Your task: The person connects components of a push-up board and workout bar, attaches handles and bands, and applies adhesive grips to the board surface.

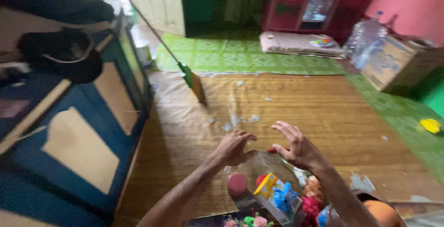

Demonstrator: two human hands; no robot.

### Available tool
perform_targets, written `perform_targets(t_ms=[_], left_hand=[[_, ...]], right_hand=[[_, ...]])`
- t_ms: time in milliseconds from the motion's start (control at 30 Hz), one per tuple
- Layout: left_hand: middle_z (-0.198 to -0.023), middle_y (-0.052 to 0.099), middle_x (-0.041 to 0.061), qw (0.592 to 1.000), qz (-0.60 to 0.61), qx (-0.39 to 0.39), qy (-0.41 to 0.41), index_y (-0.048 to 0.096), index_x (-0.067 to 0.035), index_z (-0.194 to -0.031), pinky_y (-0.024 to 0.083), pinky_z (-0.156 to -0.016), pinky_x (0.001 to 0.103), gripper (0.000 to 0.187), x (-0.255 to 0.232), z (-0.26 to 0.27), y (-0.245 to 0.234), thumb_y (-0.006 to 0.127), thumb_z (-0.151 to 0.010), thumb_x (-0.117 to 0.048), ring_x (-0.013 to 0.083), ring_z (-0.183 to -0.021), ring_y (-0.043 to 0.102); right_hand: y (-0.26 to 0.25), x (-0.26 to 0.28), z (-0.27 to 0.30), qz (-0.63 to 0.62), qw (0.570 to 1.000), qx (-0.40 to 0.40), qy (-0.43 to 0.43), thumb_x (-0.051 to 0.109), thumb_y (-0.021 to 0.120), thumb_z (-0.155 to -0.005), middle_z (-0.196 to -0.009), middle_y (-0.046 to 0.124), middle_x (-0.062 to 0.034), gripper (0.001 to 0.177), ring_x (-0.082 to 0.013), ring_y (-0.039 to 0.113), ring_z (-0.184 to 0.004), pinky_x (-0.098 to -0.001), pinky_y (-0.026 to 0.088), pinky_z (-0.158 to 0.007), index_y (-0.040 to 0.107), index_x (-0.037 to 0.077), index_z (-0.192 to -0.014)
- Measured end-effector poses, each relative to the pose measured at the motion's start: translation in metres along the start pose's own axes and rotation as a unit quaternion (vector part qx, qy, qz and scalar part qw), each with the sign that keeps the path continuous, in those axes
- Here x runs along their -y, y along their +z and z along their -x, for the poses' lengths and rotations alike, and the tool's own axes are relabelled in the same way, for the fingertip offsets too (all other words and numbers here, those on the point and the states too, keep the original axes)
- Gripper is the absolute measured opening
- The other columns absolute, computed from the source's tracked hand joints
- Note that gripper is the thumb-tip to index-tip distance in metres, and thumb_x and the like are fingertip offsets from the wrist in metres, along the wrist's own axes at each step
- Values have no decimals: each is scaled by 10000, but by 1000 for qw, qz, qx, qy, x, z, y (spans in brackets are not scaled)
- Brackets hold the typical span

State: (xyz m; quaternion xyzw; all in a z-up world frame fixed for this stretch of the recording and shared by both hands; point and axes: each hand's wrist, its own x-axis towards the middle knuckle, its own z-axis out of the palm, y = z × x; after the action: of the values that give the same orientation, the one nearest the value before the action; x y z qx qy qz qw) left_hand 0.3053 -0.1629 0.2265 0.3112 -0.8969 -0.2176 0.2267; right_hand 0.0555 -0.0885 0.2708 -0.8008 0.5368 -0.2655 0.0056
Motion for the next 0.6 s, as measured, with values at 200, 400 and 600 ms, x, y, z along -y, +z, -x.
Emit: perform_targets(t_ms=[200, 400, 600], left_hand=[[-1235, 693, 133, 998, -6, -4, -59, 691, -115, -1221, 466, -1032, 464, 495, 14, 21, -84, 783, -824, -397, 337, -1214, 600], [-1244, 670, 162, 992, 25, -23, -121, 683, -101, -1240, 452, -1001, 483, 510, 1, 41, -188, 784, -830, -387, 353, -1226, 586], [-1186, 708, 147, 987, 12, -69, -146, 726, -110, -1198, 481, -999, 471, 450, -21, 64, -294, 765, -850, -392, 344, -1184, 630]], right_hand=[[-12, 55, -81, -29, 990, 134, 29, 266, 774, -811, -1485, 507, -162, 578, -373, 491, -1356, -455, 415, -1119, 582, 125, -1337], [-48, 118, -157, -68, 983, 170, -34, 251, 767, -822, -1482, 497, -172, 565, -382, 490, -1357, -457, 408, -1131, 582, 118, -1339], [-102, 192, -227, -102, 967, 233, -21, 239, 774, -821, -1440, 544, -128, 592, -345, 523, -1334, -416, 450, -1107, 585, 162, -1377]])
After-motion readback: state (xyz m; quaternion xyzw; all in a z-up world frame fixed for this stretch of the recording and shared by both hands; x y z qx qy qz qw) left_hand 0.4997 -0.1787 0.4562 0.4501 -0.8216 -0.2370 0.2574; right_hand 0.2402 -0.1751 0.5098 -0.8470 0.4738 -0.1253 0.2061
